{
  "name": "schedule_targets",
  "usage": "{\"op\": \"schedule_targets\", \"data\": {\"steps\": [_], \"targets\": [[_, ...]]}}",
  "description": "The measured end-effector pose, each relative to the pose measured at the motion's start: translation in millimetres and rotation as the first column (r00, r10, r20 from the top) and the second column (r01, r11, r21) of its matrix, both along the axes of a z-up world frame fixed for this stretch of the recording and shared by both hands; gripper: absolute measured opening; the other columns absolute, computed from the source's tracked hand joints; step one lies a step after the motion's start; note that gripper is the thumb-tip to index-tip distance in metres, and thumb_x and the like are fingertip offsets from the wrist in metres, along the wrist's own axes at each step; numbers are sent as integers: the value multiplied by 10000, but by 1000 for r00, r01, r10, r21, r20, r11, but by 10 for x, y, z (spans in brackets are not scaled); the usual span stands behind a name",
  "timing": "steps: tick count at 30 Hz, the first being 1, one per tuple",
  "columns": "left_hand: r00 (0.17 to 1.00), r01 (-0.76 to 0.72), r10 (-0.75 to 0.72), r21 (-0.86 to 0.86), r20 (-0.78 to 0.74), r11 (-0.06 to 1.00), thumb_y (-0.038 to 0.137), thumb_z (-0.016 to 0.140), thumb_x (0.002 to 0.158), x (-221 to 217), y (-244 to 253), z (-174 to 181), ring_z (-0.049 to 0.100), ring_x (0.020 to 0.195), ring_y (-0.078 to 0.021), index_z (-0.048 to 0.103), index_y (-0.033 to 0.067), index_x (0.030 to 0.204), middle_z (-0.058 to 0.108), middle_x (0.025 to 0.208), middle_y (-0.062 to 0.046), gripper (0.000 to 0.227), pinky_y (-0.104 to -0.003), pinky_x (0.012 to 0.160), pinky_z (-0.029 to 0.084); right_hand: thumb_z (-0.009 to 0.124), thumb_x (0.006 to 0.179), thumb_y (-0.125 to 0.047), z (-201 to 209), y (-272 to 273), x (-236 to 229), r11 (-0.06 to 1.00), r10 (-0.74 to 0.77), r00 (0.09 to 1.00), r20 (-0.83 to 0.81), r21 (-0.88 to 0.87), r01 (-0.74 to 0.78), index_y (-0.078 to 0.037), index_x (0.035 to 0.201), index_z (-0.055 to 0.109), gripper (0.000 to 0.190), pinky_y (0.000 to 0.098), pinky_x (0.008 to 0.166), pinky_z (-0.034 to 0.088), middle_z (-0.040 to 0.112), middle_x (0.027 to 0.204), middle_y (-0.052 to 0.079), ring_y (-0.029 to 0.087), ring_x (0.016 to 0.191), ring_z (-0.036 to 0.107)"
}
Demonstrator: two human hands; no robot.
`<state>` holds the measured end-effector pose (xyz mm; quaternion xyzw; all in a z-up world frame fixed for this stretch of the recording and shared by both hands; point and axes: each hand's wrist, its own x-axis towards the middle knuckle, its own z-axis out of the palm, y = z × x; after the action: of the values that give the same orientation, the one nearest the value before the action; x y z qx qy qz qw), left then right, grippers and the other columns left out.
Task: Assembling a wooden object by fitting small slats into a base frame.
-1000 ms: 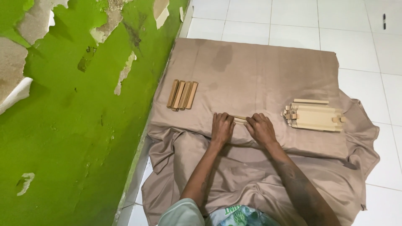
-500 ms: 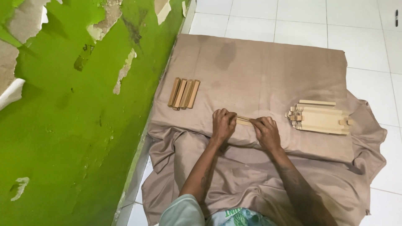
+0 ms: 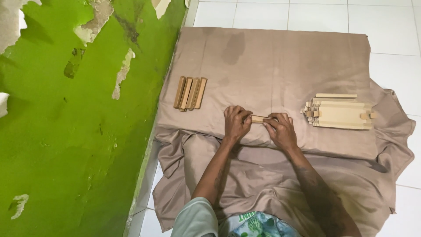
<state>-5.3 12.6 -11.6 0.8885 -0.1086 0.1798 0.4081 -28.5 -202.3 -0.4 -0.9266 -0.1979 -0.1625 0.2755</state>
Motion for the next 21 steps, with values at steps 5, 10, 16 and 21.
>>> {"op": "schedule_targets", "data": {"steps": [5,10,16,21], "targets": [[998,64,-64,25,4,998,337,769,829,-18,-62,104,590,994,-223,775,204,877,621,841,-5,142,-545,1145,291,754,969,-230,-76,-62,27,994,-52,997,-55,97,57,-200,1022,794,74,384,940,404,687,1028,5,225,1081,614],[995,90,-88,47,-45,995,307,765,852,72,-165,-34,603,923,-205,780,218,896,638,822,15,100,-538,1146,286,812,908,-233,-37,-70,-19,978,-127,991,-33,161,131,-230,1172,730,276,411,985,354,703,1021,-22,219,1056,621],[992,96,-103,91,76,991,336,760,880,-7,-159,122,592,911,-215,764,186,913,617,879,-18,153,-449,1027,385,766,964,-137,-11,-64,19,957,-117,989,-88,255,136,-201,1099,783,151,393,980,355,698,870,3,220,961,633],[972,116,-164,263,170,958,445,732,866,-5,-221,58,603,1076,-246,738,218,1141,648,1043,-50,357,-493,1087,357,773,955,-137,-14,-74,22,961,-117,990,-73,242,131,-213,1073,785,142,390,961,375,679,822,-7,215,935,629]]}}
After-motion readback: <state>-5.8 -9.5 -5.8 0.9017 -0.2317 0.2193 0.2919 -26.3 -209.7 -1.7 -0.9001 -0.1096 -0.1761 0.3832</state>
